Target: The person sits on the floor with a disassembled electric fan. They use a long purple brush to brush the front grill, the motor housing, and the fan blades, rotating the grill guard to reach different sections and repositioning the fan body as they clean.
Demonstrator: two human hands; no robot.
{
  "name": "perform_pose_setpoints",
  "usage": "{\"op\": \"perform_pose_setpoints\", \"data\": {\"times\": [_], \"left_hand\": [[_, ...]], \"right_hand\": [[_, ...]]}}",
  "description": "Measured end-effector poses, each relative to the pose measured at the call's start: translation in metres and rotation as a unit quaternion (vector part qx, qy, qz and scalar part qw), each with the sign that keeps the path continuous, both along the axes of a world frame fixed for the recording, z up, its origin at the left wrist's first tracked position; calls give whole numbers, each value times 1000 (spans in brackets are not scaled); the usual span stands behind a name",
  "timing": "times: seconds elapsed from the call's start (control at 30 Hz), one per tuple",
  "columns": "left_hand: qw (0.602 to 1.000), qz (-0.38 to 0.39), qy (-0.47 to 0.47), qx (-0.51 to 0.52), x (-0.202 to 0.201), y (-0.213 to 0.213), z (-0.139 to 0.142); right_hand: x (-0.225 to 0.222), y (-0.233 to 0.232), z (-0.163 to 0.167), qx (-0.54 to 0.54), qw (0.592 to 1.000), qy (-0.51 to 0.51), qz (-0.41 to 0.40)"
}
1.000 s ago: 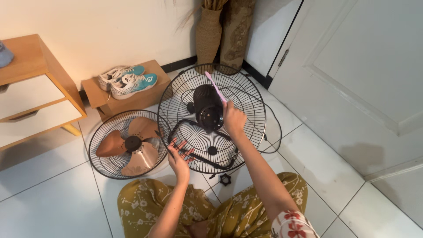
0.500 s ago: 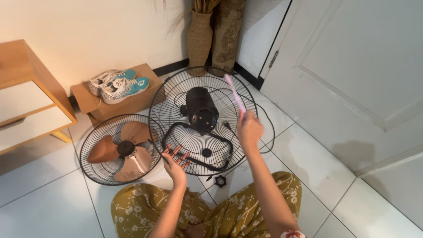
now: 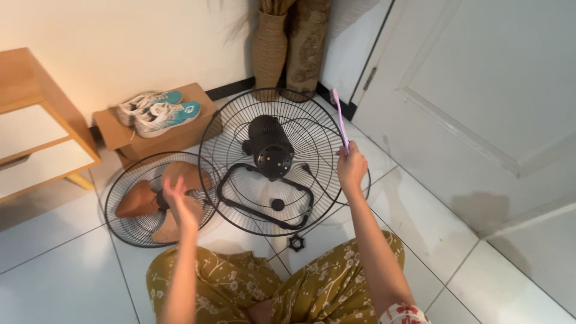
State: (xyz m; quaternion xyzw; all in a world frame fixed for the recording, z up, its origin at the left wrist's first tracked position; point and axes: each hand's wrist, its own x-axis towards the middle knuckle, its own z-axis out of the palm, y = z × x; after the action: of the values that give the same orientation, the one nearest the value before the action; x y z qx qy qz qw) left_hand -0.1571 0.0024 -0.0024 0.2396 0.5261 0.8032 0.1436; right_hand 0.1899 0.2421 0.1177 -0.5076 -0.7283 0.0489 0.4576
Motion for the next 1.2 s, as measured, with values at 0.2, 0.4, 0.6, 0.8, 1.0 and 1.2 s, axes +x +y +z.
{"op": "perform_pose_setpoints", "data": {"times": [0.2, 0.4, 0.6, 0.8, 1.0, 1.2], "left_hand": [[952, -272, -37, -134, -23, 27, 58], [955, -230, -133, -130, 24, 15, 51], [986, -112, -123, -4, 72, 17, 11], [997, -46, -58, 3, 71, 30, -12], [986, -88, -142, 5, 78, 18, 3], [988, -81, -130, -3, 86, 12, 23]], "right_hand": [[-45, 46, 28, 71, 994, -78, 25], [-79, 55, 66, 108, 978, -172, 50], [-106, -27, 57, 259, 926, -253, 108], [-114, -57, -11, 152, 929, -293, 166], [-110, -53, -47, 114, 948, -259, 146], [-115, -50, -43, 96, 942, -292, 132]]}}
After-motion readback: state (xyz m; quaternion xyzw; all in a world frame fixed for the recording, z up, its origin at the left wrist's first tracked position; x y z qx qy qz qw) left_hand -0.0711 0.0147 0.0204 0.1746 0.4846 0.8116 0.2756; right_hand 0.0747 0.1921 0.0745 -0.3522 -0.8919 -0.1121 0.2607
